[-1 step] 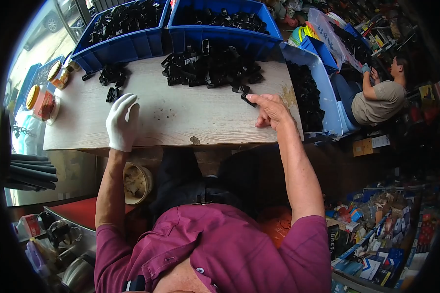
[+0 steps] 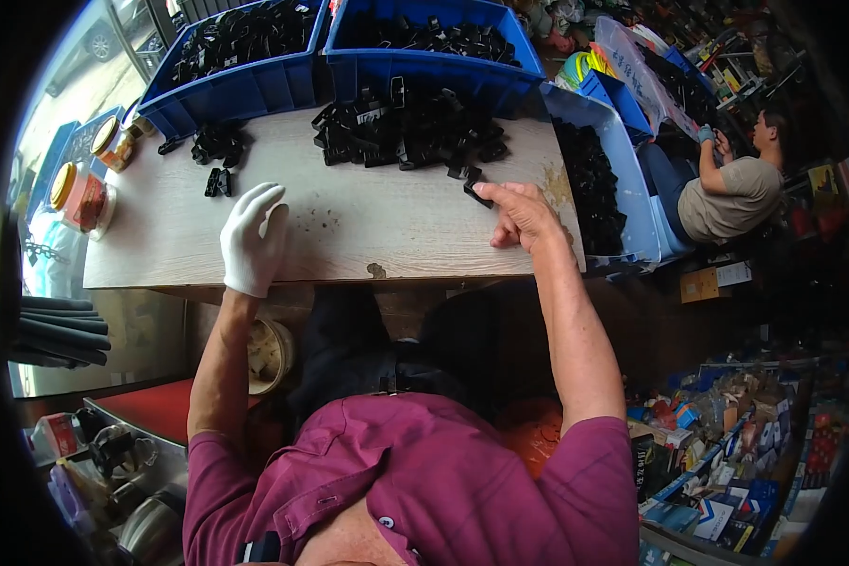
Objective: The worker is assembling small black plastic components by hand at a workbench.
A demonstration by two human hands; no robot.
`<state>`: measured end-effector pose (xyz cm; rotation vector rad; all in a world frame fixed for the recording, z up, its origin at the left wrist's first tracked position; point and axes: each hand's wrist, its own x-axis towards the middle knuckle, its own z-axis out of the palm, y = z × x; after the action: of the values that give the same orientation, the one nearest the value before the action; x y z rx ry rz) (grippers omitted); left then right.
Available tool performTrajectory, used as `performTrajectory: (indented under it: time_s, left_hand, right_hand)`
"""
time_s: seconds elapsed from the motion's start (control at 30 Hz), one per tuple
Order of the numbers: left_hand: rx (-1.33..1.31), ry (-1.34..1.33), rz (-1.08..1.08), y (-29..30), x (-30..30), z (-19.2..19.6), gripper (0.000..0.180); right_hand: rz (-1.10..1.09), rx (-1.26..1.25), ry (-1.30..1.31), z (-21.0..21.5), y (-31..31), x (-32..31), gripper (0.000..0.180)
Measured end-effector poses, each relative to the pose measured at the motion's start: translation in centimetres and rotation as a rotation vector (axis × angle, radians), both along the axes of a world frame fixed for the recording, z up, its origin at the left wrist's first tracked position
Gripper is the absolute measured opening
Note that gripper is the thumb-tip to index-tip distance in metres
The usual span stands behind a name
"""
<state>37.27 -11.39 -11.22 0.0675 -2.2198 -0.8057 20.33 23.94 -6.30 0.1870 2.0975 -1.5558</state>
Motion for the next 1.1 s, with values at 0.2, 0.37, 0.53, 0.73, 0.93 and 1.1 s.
performTrajectory:
  time_s: [0.2, 0.37, 0.53, 0.73, 0.93, 1.1]
  left_hand:
    - [-0.032, -0.074, -0.286, 9.0, -2.8, 0.0, 0.034]
    - [-0.020, -0.092, -0.380, 12.7, -6.9, 0.0, 0.036]
    - [0.005, -0.116, -0.440, 13.2, -8.6, -0.4, 0.025]
    - [0.072, -0.189, -0.401, 13.4, -8.7, -0.1, 0.020]
    - [0.102, -0.244, -0.249, 13.0, -8.2, 0.0, 0.016]
    - [0.091, -0.264, -0.175, 12.5, -8.0, -0.1, 0.017]
  right_hand:
    - [0.066, -0.059, -0.022, 0.1, -1.6, 1.5, 0.036]
    - [0.154, -0.089, -0.054, -0.3, -2.3, 2.3, 0.034]
    - [0.170, -0.081, -0.044, -0.6, -3.2, 2.4, 0.036]
    - [0.188, -0.049, 0.010, -0.6, -3.5, 2.5, 0.037]
    - [0.166, 0.005, 0.142, -0.8, -4.9, 3.7, 0.047]
    - [0.229, 0.000, 0.194, -0.8, -5.7, 4.1, 0.045]
